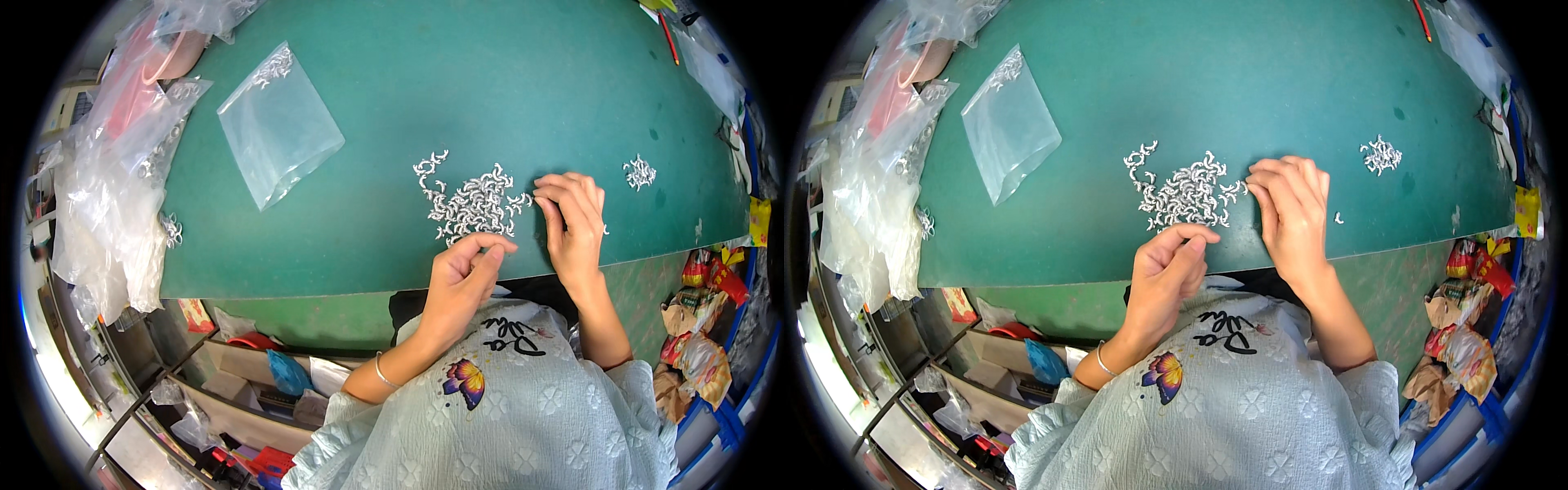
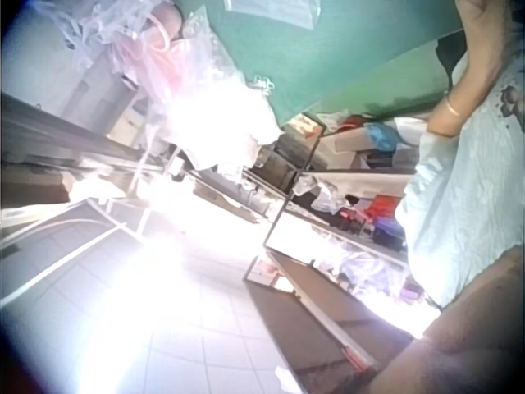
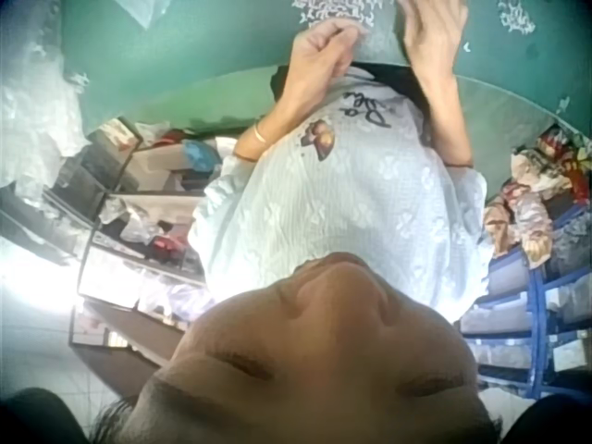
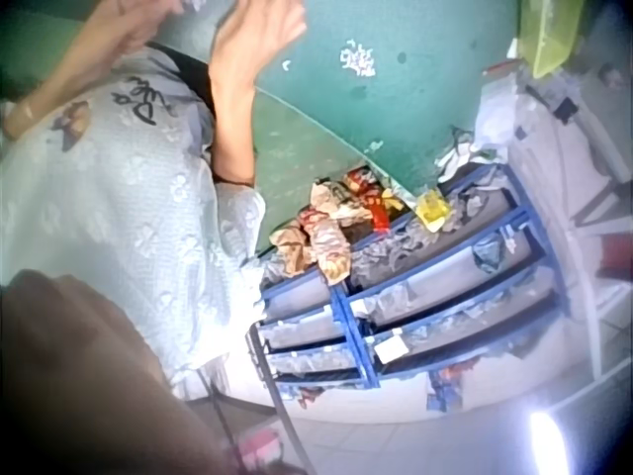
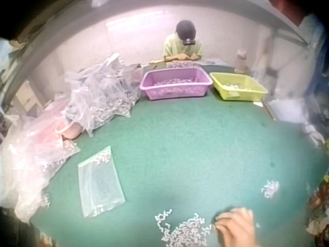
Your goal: The person sits at a green workbench and assembles small silver metal components by hand. They pick up individual pieces from a pile, connect them together, and place the finished units into a clear plastic bag. The process involves repetitive picking, connecting, and placing of small hardware parts.
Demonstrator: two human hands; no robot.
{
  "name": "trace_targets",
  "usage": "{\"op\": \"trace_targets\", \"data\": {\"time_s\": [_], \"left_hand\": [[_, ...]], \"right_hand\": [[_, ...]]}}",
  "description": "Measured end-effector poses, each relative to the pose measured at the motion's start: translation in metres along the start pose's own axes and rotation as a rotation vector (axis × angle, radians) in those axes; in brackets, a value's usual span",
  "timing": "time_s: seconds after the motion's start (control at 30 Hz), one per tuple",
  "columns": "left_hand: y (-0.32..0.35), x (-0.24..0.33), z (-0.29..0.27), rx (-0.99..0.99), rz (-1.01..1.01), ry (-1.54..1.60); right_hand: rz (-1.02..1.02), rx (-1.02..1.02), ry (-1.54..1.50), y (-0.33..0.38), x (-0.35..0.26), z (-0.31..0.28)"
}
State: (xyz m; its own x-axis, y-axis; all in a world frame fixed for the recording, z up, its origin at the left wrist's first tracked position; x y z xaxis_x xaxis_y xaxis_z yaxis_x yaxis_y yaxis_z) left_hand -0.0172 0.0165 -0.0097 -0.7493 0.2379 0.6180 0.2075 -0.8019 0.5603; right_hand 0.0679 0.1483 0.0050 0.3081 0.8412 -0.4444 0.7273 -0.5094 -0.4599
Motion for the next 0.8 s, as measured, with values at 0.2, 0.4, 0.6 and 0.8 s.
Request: {"op": "trace_targets", "data": {"time_s": [0.2, 0.4, 0.6, 0.8], "left_hand": [[-0.001, 0.002, 0.001, -0.007, 0.031, -0.035], [0.000, 0.000, -0.001, 0.007, 0.019, -0.010], [0.002, 0.005, 0.001, 0.126, 0.227, -0.183], [0.008, 0.013, 0.007, 0.237, 0.459, -0.405]], "right_hand": [[0.016, -0.052, 0.074, -0.005, -0.007, -0.001], [0.030, -0.026, 0.025, 0.002, -0.003, 0.000], [0.591, 0.034, -0.992, 0.018, -0.012, 0.000], [0.709, -0.126, -1.317, 0.026, -0.025, 0.003]]}}
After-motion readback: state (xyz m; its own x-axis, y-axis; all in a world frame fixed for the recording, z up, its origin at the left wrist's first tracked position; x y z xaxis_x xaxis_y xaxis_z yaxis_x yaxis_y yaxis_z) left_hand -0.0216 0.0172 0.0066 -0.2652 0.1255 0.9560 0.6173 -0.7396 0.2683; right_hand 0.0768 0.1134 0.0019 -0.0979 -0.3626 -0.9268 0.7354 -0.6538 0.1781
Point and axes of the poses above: each hand's wrist, its own y-axis away from the middle knuckle, its own z-axis out of the palm, x = y × z, the point moved 4 cm from there along -y, towards the middle knuckle, and after that the axes turned 5 degrees about -z, right-handed, at the moved point
